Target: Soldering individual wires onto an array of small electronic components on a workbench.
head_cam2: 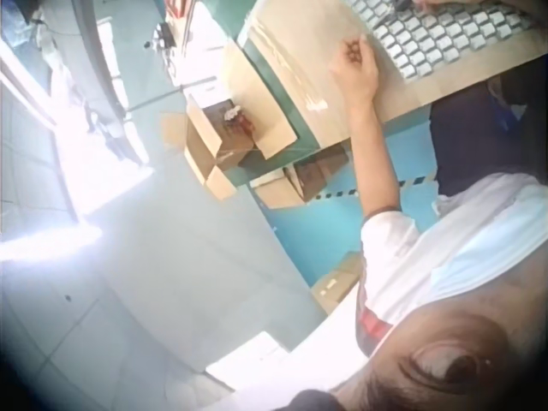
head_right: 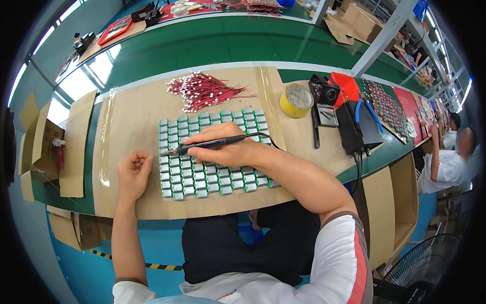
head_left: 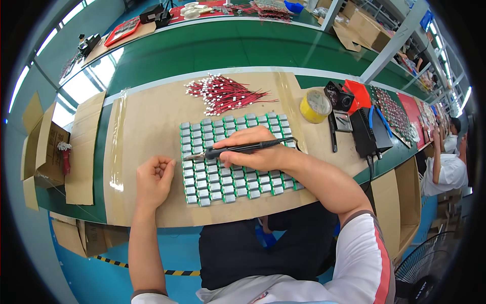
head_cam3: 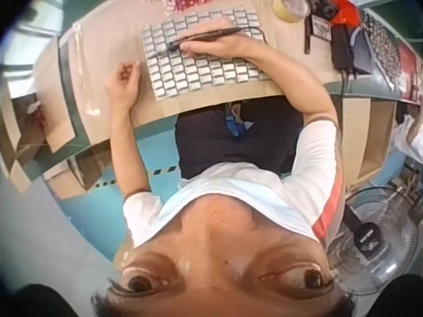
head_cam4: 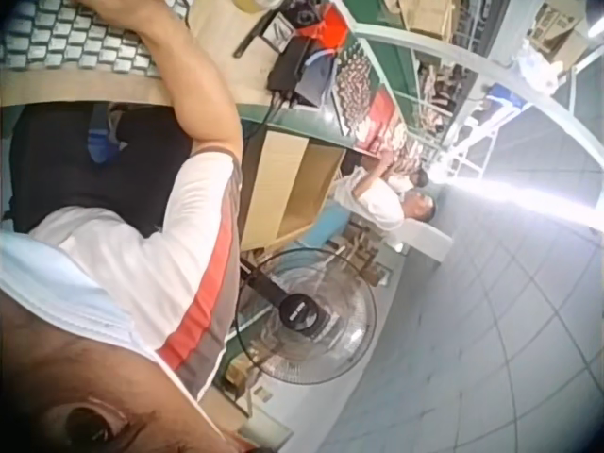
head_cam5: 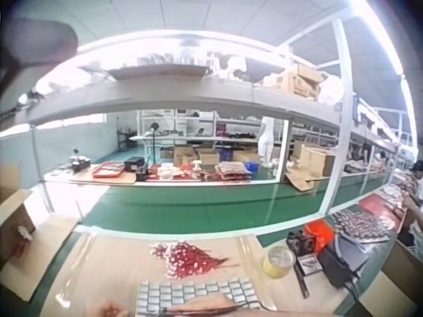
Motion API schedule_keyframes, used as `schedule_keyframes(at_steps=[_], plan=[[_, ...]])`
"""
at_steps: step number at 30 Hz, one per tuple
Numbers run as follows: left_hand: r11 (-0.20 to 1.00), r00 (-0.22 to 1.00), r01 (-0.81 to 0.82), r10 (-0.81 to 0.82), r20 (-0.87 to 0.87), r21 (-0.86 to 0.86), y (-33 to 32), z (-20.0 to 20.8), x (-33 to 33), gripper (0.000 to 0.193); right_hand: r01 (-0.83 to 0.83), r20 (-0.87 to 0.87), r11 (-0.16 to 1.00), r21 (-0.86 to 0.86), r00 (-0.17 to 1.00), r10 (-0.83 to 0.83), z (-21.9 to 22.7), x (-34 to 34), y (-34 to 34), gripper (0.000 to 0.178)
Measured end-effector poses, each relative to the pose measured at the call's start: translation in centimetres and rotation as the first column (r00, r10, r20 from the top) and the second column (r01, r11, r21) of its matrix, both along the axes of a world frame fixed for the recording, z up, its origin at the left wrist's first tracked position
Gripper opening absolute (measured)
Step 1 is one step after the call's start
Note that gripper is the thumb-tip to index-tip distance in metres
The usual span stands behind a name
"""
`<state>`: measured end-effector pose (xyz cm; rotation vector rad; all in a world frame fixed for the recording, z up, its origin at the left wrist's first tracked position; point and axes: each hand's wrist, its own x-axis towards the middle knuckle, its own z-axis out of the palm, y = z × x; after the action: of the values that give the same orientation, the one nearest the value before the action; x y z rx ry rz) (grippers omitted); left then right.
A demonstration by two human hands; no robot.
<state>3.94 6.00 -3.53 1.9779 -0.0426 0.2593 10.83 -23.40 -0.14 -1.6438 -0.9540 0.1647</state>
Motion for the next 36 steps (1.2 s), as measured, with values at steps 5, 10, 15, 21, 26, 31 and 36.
schedule_keyframes(at_steps=[5,10,15,21,26,31,36], plan=[[0.999,1.000,0.005,-0.006,0.012,0.048,0.2,0.3,0.0,0.008,-0.004,-0.049,1.000,0.015,0.999,0.005,0.0,0.0,0.2,0.025],[0.999,0.999,0.010,-0.011,0.032,0.032,0.0,0.3,0.2,0.008,-0.009,-0.038,0.999,0.034,0.999,0.010,-0.2,0.2,-0.1,0.025],[0.998,1.000,0.012,-0.013,-0.013,-0.061,0.2,0.3,0.0,0.007,-0.007,-0.082,0.999,0.047,0.997,0.011,-0.3,-0.3,-0.1,0.025],[0.997,0.999,-0.046,0.047,0.003,-0.055,0.8,-0.1,-0.4,0.008,0.012,-0.113,1.000,-0.010,0.993,-0.013,0.0,-0.5,0.4,0.026],[0.997,0.998,-0.033,0.037,0.054,-0.065,0.5,-0.4,0.4,0.006,0.046,-0.121,0.998,0.037,0.992,-0.041,-0.3,-0.4,-0.1,0.025],[1.000,0.999,0.008,-0.007,0.046,-0.022,0.8,-0.5,0.3,0.006,0.030,-0.043,0.999,0.042,0.999,-0.028,-0.4,-0.1,0.3,0.025],[1.000,0.999,0.012,-0.013,-0.041,-0.022,0.5,0.1,0.0,0.007,0.035,-0.074,0.998,0.054,0.997,-0.031,-0.4,-0.3,0.4,0.023]])
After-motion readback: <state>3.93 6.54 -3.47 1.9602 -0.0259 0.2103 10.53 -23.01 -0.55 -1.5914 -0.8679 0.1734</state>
